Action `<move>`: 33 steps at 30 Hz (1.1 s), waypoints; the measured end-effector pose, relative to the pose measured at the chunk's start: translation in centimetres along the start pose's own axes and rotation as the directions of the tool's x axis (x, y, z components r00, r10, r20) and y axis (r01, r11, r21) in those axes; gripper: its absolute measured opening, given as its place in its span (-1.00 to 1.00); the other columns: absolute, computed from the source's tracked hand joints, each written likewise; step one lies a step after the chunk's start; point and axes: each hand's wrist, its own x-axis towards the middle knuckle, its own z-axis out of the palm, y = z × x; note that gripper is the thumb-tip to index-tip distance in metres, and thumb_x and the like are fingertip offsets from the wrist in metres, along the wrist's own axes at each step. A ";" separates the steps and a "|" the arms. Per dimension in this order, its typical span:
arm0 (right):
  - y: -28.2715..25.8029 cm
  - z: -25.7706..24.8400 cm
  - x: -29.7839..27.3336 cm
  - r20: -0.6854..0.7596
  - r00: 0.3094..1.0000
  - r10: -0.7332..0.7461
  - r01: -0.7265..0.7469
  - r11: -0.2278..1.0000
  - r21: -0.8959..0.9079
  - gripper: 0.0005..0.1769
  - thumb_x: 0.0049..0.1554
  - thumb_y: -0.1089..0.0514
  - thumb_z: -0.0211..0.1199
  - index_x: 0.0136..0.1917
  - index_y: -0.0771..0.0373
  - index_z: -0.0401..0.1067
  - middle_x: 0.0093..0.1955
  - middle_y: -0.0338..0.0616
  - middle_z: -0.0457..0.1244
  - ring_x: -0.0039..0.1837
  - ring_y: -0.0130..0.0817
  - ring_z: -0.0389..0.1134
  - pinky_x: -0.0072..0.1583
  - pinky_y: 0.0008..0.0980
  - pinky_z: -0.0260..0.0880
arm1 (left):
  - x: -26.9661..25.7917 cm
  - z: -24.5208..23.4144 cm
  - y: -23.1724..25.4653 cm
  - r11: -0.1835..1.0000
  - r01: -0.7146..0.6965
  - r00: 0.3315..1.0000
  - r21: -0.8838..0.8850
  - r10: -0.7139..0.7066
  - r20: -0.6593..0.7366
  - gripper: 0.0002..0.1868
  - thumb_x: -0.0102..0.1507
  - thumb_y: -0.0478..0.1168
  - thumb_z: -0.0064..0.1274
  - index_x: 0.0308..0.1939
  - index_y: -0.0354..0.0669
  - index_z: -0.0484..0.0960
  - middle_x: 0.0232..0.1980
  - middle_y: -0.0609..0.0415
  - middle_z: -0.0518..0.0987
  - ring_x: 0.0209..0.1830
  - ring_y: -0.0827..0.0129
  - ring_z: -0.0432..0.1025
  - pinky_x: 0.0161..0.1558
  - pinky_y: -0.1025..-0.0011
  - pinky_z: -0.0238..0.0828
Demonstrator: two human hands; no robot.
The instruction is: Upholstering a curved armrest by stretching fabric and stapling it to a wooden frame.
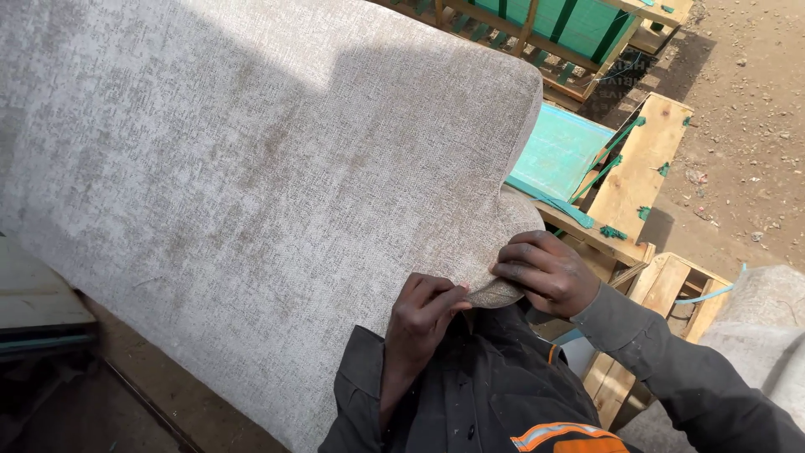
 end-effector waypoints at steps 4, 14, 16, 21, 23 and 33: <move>-0.1 -0.6 -0.9 0.132 0.986 0.105 -0.099 0.994 -0.049 -0.64 0.33 0.10 0.05 0.34 0.23 0.39 0.24 0.06 0.24 0.24 0.08 0.25 0.22 0.15 0.40 | 0.1 0.3 -0.4 0.996 0.086 0.996 -0.006 -0.086 -0.004 -0.77 0.29 -0.24 0.25 0.00 -0.24 0.69 -0.14 0.01 0.57 -0.11 0.19 0.42 -0.15 0.32 0.40; -0.5 -1.1 1.4 -0.068 0.969 0.236 -0.237 0.972 -0.004 -0.73 0.20 0.18 0.26 0.18 0.17 0.57 0.10 -0.01 0.37 0.06 0.09 0.40 0.02 0.02 0.48 | 3.2 4.2 1.1 0.980 0.029 0.992 0.197 -0.004 -0.125 -0.67 0.23 -0.13 0.35 -0.02 -0.22 0.69 -0.22 0.02 0.48 -0.24 0.27 0.38 -0.25 0.36 0.49; 0.0 -0.9 1.6 -0.076 0.970 0.232 -0.233 0.972 -0.009 -0.75 0.21 0.20 0.25 0.15 0.15 0.59 0.10 -0.03 0.38 0.04 0.07 0.41 0.00 -0.01 0.50 | 3.6 4.7 0.9 0.971 0.030 0.991 0.239 0.003 -0.136 -0.70 0.23 -0.15 0.35 -0.02 -0.18 0.69 -0.24 0.06 0.46 -0.29 0.32 0.35 -0.28 0.40 0.48; 1.0 0.5 0.0 -0.166 0.980 0.107 -0.123 0.988 -0.094 -0.82 0.24 0.18 0.24 0.05 0.14 0.63 0.03 -0.16 0.41 -0.06 -0.12 0.40 -0.03 -0.21 0.51 | 3.6 4.3 1.4 0.970 0.084 0.987 0.227 -0.049 -0.153 -0.80 0.21 -0.44 0.18 -0.09 -0.21 0.71 -0.25 0.06 0.47 -0.30 0.33 0.39 -0.32 0.43 0.48; 0.9 0.8 -0.2 -0.190 0.979 0.073 -0.093 0.991 -0.099 -0.83 0.23 0.19 0.24 0.03 0.19 0.62 0.02 -0.10 0.42 -0.07 -0.10 0.41 -0.03 -0.20 0.52 | 3.4 5.0 1.4 0.970 0.078 0.982 0.230 -0.036 -0.183 -0.78 0.20 -0.48 0.15 -0.10 -0.23 0.71 -0.26 0.05 0.45 -0.30 0.31 0.39 -0.35 0.41 0.47; 0.6 -2.2 2.5 0.007 0.991 0.133 -0.133 0.984 0.121 -0.82 0.24 0.19 0.22 0.07 0.23 0.57 0.08 0.03 0.37 0.04 0.11 0.36 0.02 -0.01 0.47 | 2.5 4.5 1.4 0.946 -0.039 0.988 0.323 0.085 -0.129 -0.78 0.24 -0.38 0.29 -0.03 -0.21 0.74 -0.26 0.10 0.47 -0.19 0.34 0.43 -0.32 0.50 0.52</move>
